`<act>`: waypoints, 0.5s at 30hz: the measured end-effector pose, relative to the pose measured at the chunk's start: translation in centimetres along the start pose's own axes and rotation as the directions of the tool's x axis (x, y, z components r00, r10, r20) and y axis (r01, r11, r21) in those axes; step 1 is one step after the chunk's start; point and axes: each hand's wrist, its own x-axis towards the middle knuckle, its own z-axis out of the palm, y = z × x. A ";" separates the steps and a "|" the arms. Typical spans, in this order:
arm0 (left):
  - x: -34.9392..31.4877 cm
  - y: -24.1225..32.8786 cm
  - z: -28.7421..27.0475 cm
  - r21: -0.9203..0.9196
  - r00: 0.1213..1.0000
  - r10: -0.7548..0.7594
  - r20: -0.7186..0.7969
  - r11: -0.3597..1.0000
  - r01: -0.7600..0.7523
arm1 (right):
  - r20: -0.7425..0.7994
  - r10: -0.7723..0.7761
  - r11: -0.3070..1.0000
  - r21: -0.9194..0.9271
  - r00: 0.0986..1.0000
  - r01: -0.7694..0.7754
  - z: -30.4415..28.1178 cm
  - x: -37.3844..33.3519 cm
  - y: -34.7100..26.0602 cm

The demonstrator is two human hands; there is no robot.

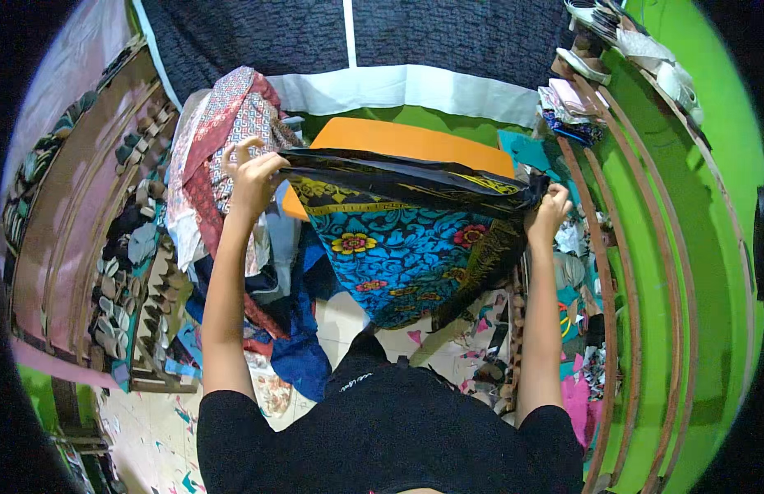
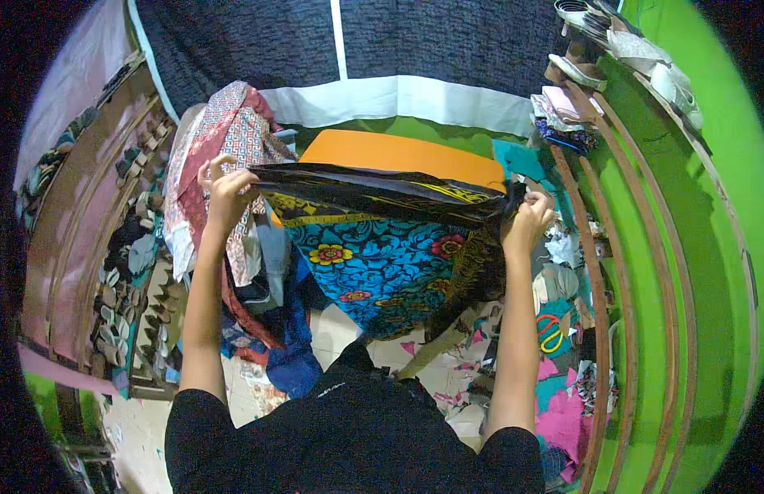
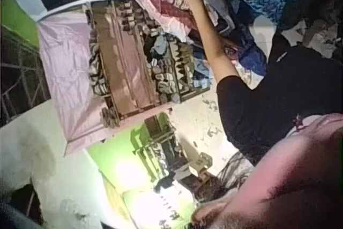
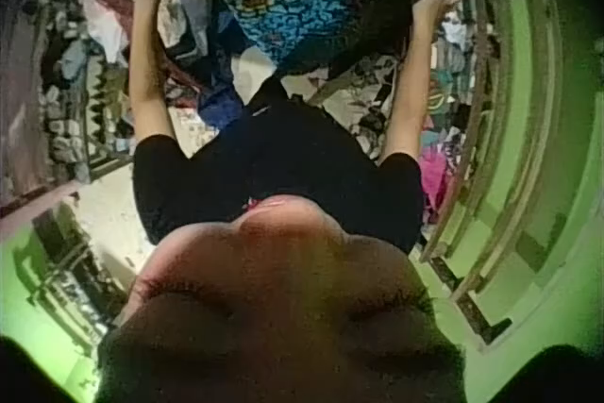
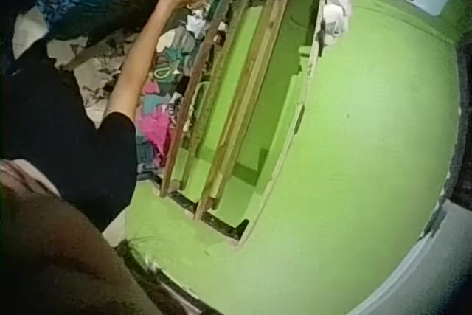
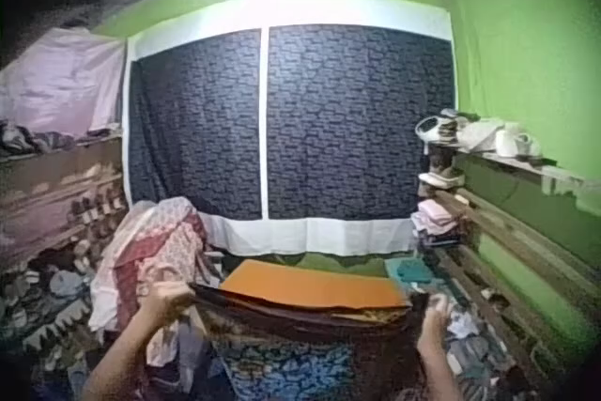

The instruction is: The recorder is folding different pieces of patterned fabric on a small table and then moving them to a stack.

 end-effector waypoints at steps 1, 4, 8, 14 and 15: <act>1.0 -0.5 0.8 -0.002 1.000 -0.021 -0.004 1.000 0.021 | -0.015 0.041 0.999 -0.004 0.999 -0.041 0.8 1.1 0.5; 4.5 -3.6 4.2 -0.114 0.998 -0.001 -0.063 0.993 -0.007 | 0.134 0.052 0.998 0.011 0.990 -0.054 3.1 4.4 1.8; 8.9 -7.1 10.5 -0.335 0.977 -0.213 0.034 0.918 0.211 | 0.476 0.165 0.847 0.380 0.864 -0.371 11.4 8.8 2.9; 14.1 -12.1 27.9 -0.492 0.839 -0.465 0.284 0.680 0.543 | 0.450 0.332 0.227 0.814 0.829 -0.534 27.0 11.9 3.7; 14.6 -13.4 29.4 -0.509 0.806 -0.477 0.350 0.625 0.591 | 0.533 0.355 -0.258 0.845 0.768 -0.468 27.6 12.7 1.1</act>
